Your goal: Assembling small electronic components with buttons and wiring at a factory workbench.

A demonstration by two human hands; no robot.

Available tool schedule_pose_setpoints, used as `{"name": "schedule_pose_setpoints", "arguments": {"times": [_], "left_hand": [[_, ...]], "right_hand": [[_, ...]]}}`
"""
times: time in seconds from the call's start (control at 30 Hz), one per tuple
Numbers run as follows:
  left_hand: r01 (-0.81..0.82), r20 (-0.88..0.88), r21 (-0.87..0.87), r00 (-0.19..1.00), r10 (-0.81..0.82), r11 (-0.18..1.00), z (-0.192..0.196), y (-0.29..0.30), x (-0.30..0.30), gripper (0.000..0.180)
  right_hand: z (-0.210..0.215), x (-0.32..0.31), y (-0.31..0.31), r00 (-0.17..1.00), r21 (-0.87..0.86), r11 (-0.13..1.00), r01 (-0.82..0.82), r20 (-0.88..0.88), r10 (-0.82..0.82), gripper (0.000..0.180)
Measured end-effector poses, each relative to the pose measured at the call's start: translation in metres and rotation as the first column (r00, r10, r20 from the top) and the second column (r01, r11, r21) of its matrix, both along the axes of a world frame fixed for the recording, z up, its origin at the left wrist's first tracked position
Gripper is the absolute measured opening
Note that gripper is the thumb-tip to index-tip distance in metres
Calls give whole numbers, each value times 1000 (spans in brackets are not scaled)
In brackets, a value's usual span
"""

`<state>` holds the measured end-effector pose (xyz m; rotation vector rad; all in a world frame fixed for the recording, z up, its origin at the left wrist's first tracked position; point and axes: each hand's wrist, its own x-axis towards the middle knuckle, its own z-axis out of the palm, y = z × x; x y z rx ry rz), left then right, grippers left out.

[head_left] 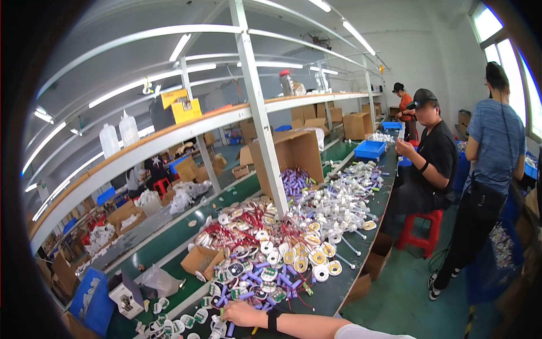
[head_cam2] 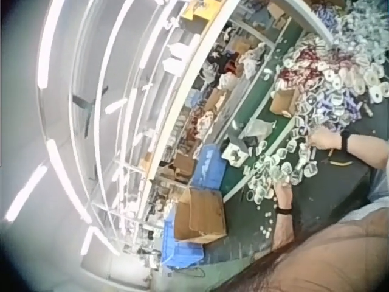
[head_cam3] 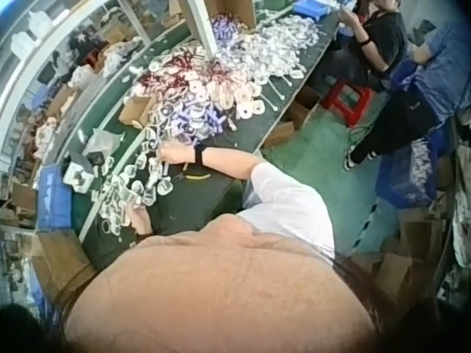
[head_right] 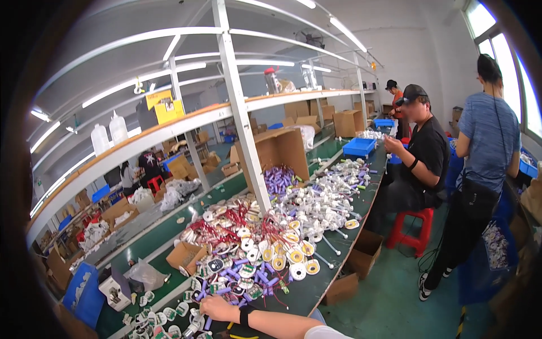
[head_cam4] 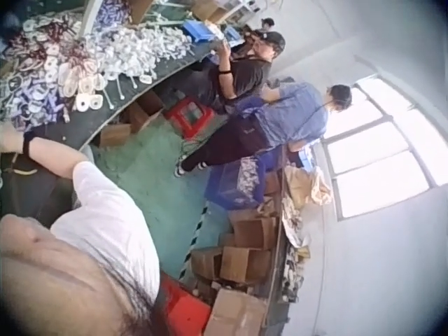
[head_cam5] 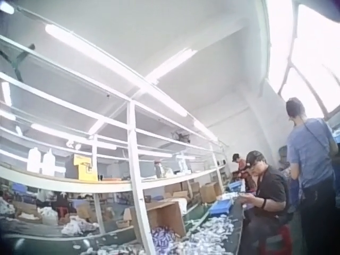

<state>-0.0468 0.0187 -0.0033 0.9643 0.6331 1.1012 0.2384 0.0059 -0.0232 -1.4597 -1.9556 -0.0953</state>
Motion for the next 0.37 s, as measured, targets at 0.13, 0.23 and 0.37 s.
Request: {"name": "schedule_pose_setpoints", "arguments": {"times": [0.13, 0.23, 0.37], "left_hand": [[138, 35, -34, 990, -137, 990, 21, -18, 15, 14], [145, 194, -37, 972, -135, 989, 16, -16, 24, 40], [10, 286, -108, 958, 21, 994, 16, -15, 22, 47]], "right_hand": [[1, -7, -9, 992, 81, 997, 6, 127, -16, 9], [21, -7, -20, 992, 106, 994, 35, 120, -47, 12], [26, -25, -16, 998, 162, 986, -42, 55, 33, 17]]}}
